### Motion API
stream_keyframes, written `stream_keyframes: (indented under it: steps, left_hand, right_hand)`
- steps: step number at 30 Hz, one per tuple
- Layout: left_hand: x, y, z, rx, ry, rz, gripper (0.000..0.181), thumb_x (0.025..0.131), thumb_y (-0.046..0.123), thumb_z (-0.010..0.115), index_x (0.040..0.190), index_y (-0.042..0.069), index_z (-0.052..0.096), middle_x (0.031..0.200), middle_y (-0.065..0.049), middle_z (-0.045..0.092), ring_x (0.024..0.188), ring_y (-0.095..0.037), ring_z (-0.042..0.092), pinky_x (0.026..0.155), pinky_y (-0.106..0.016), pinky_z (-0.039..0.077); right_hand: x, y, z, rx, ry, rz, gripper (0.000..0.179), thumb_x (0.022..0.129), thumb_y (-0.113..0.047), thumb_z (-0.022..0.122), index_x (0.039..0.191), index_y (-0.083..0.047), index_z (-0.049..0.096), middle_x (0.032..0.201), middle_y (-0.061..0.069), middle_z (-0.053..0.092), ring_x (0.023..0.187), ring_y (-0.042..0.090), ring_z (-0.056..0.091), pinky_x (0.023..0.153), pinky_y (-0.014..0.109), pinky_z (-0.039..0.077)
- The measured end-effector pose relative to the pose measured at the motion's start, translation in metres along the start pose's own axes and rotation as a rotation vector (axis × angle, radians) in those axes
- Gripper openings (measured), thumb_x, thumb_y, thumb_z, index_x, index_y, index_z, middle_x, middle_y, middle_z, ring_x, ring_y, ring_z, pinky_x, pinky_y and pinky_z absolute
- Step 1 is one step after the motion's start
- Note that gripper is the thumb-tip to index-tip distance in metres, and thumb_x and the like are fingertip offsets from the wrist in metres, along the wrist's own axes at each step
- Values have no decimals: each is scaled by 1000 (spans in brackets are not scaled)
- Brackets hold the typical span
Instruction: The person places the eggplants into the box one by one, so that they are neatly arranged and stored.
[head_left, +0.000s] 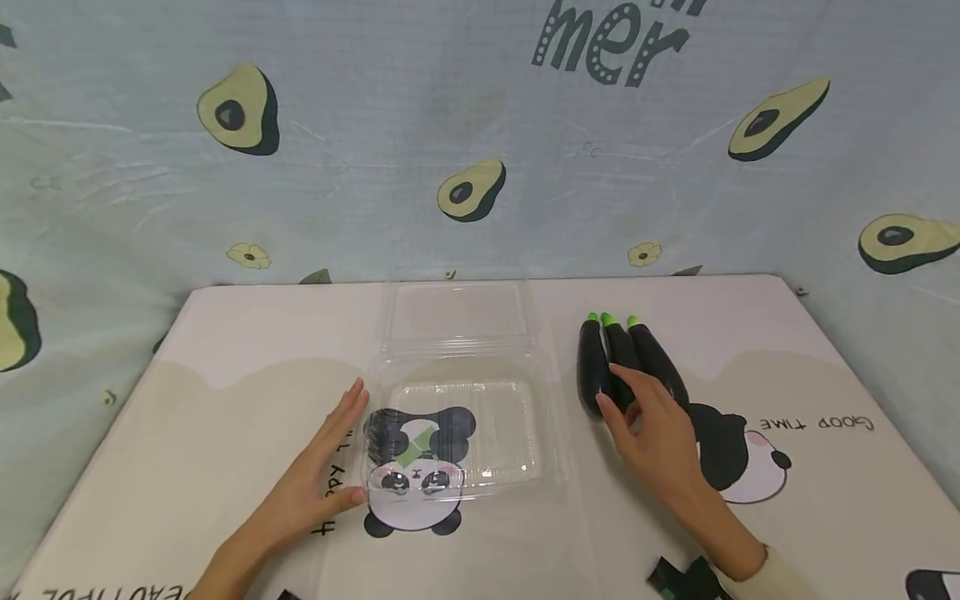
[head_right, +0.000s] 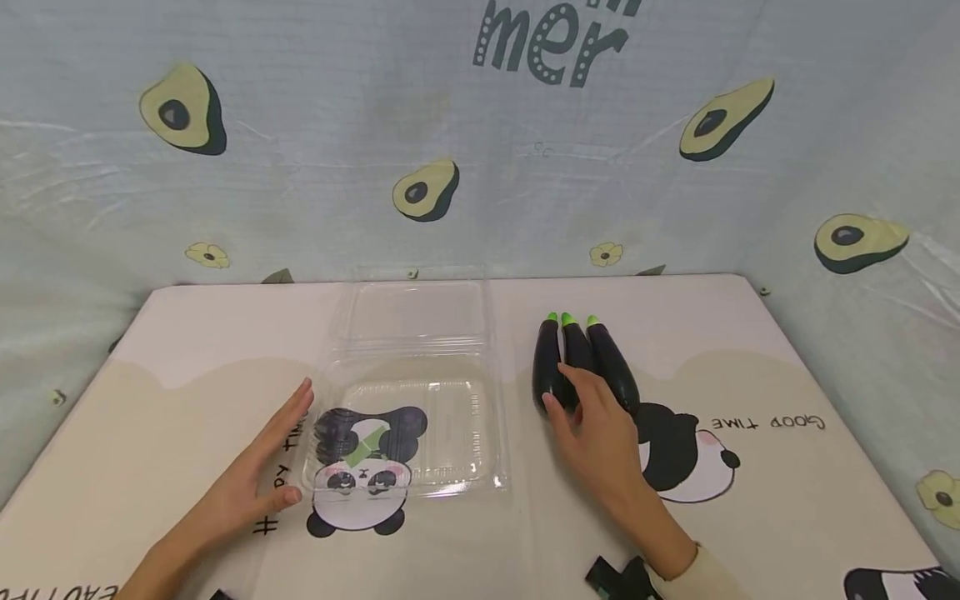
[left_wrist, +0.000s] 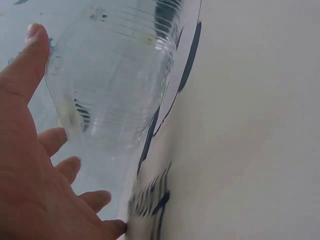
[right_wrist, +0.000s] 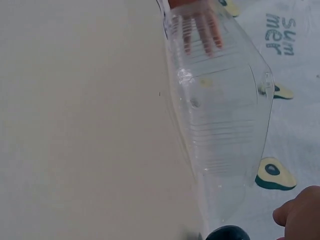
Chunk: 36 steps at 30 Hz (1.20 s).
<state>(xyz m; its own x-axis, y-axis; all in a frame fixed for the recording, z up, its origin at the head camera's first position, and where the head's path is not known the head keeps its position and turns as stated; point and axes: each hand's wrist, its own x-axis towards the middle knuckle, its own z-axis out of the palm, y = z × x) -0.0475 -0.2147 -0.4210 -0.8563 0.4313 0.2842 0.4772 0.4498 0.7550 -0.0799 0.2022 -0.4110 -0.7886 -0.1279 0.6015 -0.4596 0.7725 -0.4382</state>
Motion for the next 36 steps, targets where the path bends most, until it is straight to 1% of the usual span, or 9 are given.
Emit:
stream_keyframes:
  steps: [3, 5, 7, 9, 11, 12, 20, 28, 36]
  left_hand:
    - [-1, -2, 3, -6, 8, -1, 94, 80, 45, 72, 152, 7, 24, 160, -11, 5, 145, -31, 3, 107, -63, 17]
    - [-1, -3, 5, -20, 9, -2, 92, 82, 46, 70, 151, 7, 25, 160, -10, 4, 145, -29, 3, 100, -72, 17]
    - [-1, -5, 7, -38, 6, 11, 92, 83, 49, 69, 151, 6, 25, 160, -10, 4, 145, -30, 3, 109, -60, 16]
    - [-1, -7, 8, -62, -3, 32, 92, 83, 49, 68, 151, 4, 24, 160, -11, 4, 145, -29, 3, 114, -41, 13]
    - [-1, -8, 9, -81, -9, 45, 93, 83, 47, 69, 151, 3, 23, 160, -12, 4, 145, -29, 3, 112, -22, 9]
    - [-1, -8, 9, -89, -9, 52, 93, 83, 46, 69, 151, 3, 23, 160, -13, 4, 145, -28, 3, 110, -17, 7]
    - [-1, -9, 6, -98, -15, 67, 95, 80, 35, 75, 152, 4, 22, 159, -15, 4, 145, -30, 3, 110, -17, 8]
    - [0, -9, 5, -96, -5, 82, 94, 81, 39, 73, 151, 4, 22, 159, -16, 4, 145, -31, 3, 110, -17, 8]
    - [-1, -9, 7, -90, -2, 84, 94, 80, 34, 75, 151, 3, 23, 159, -17, 5, 145, -33, 3, 110, -16, 8]
  right_hand:
    - [0, 0, 3, 20, 9, -13, 47, 80, -9, 74, 124, -6, 61, 113, 12, 62, 58, 9, 53, 47, 21, 38]
    - [-2, 1, 4, 32, 10, -14, 47, 79, -7, 75, 124, -5, 61, 119, 12, 61, 59, 8, 53, 50, 19, 39]
    - [-4, 1, 6, 40, 10, -12, 48, 78, -6, 76, 124, -5, 61, 121, 13, 59, 59, 7, 53, 52, 17, 40]
    - [-6, 1, 7, 56, 13, -9, 49, 77, -4, 77, 123, -5, 62, 123, 13, 58, 59, 7, 53, 53, 16, 41]
    - [-8, 1, 9, 77, 16, -5, 50, 76, -2, 77, 123, -5, 62, 123, 14, 57, 60, 6, 53, 54, 16, 42]
    - [-9, 1, 10, 88, 19, -1, 50, 76, -2, 77, 123, -5, 62, 124, 14, 57, 60, 6, 53, 54, 16, 42]
    - [-10, 1, 15, 111, 18, 62, 54, 78, -2, 76, 129, -4, 57, 131, 16, 52, 63, 6, 54, 56, 13, 42]
    - [-10, 0, 20, 122, -27, 53, 55, 79, -2, 76, 131, -3, 55, 133, 16, 51, 62, 4, 53, 55, 14, 44]
    - [-11, 0, 25, 115, -35, 32, 55, 77, -2, 77, 128, -2, 57, 128, 20, 49, 59, 3, 51, 54, 13, 43]
